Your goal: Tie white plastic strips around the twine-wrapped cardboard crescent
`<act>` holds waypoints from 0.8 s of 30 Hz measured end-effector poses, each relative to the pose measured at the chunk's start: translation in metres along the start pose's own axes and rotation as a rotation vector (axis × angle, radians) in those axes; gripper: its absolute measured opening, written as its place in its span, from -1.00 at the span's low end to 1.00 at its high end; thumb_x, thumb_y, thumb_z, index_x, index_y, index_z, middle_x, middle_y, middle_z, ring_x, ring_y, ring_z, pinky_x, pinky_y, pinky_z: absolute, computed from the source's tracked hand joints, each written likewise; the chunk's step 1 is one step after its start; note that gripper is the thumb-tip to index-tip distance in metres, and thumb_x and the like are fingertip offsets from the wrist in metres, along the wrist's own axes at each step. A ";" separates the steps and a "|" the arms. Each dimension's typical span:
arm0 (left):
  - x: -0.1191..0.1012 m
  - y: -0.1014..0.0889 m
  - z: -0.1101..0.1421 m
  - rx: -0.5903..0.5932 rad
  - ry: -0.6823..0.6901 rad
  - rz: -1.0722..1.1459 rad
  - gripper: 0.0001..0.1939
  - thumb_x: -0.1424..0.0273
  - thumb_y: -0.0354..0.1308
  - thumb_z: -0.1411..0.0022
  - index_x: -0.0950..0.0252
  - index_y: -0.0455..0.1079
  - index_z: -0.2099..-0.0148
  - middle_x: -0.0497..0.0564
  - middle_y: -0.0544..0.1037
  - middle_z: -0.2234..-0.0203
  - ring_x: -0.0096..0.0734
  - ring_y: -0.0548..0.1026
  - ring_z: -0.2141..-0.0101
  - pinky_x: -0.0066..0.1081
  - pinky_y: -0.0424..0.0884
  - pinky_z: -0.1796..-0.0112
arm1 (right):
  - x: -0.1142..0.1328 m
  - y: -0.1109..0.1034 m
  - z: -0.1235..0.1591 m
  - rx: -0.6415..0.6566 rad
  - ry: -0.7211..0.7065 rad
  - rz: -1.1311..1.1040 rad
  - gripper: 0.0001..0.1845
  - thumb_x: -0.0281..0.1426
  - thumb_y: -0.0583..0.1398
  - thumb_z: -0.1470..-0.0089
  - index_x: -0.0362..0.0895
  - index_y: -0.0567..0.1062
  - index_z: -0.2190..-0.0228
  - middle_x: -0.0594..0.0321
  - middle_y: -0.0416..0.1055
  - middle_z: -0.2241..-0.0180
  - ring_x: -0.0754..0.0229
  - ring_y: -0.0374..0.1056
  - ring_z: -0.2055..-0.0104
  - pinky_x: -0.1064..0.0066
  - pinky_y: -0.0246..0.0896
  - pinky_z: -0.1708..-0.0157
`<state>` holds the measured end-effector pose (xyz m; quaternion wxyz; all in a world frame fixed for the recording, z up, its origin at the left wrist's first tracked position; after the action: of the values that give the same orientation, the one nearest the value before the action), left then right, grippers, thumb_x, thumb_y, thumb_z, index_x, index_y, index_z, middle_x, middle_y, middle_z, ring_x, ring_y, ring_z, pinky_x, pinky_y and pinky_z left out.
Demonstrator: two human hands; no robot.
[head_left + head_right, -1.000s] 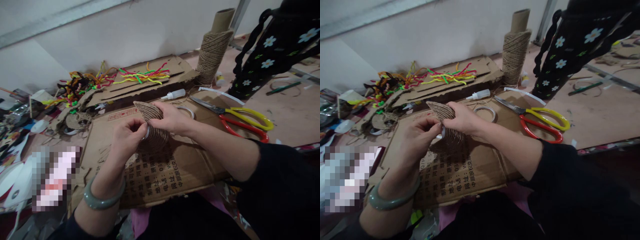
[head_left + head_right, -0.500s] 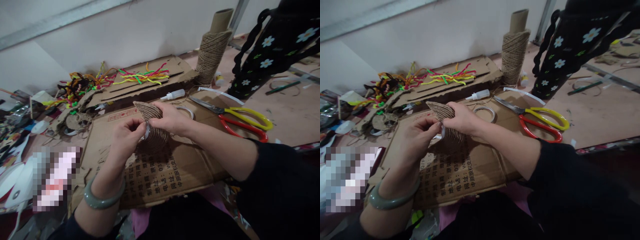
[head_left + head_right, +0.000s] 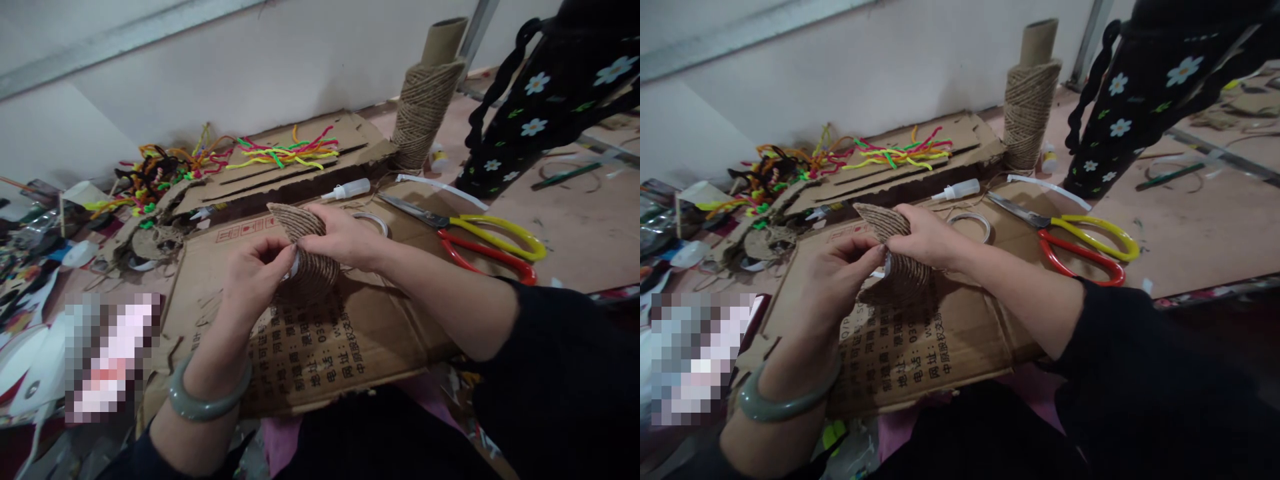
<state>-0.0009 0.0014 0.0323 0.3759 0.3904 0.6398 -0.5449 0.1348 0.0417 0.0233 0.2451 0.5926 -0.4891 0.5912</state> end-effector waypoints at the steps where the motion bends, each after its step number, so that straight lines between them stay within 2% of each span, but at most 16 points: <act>1: 0.000 0.000 0.000 -0.010 -0.003 0.001 -0.88 0.41 0.21 0.05 0.30 0.40 0.56 -0.11 0.40 0.70 -0.57 0.30 0.64 -0.55 0.23 0.61 | 0.000 0.000 0.000 0.003 -0.003 0.006 -0.80 -0.44 0.12 0.20 -0.18 0.33 0.40 0.27 0.34 0.39 0.25 0.23 0.36 0.40 0.15 0.35; 24: 0.001 0.000 0.000 0.027 -0.024 -0.017 -0.87 0.41 0.21 0.05 0.32 0.39 0.58 -0.11 0.39 0.68 -0.57 0.29 0.61 -0.54 0.24 0.56 | 0.001 0.001 0.001 0.006 -0.012 0.013 -0.80 -0.47 0.11 0.19 -0.18 0.33 0.39 0.30 0.34 0.40 0.29 0.20 0.38 0.44 0.13 0.37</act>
<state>-0.0016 0.0015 0.0320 0.3735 0.3834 0.6312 -0.5614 0.1340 0.0405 0.0235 0.2363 0.5937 -0.4927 0.5907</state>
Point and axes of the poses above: each hand's wrist, its own z-axis away from the middle knuckle, its own y-axis out of the palm, x = y × z, the point moved 4 cm from there along -z, towards the middle knuckle
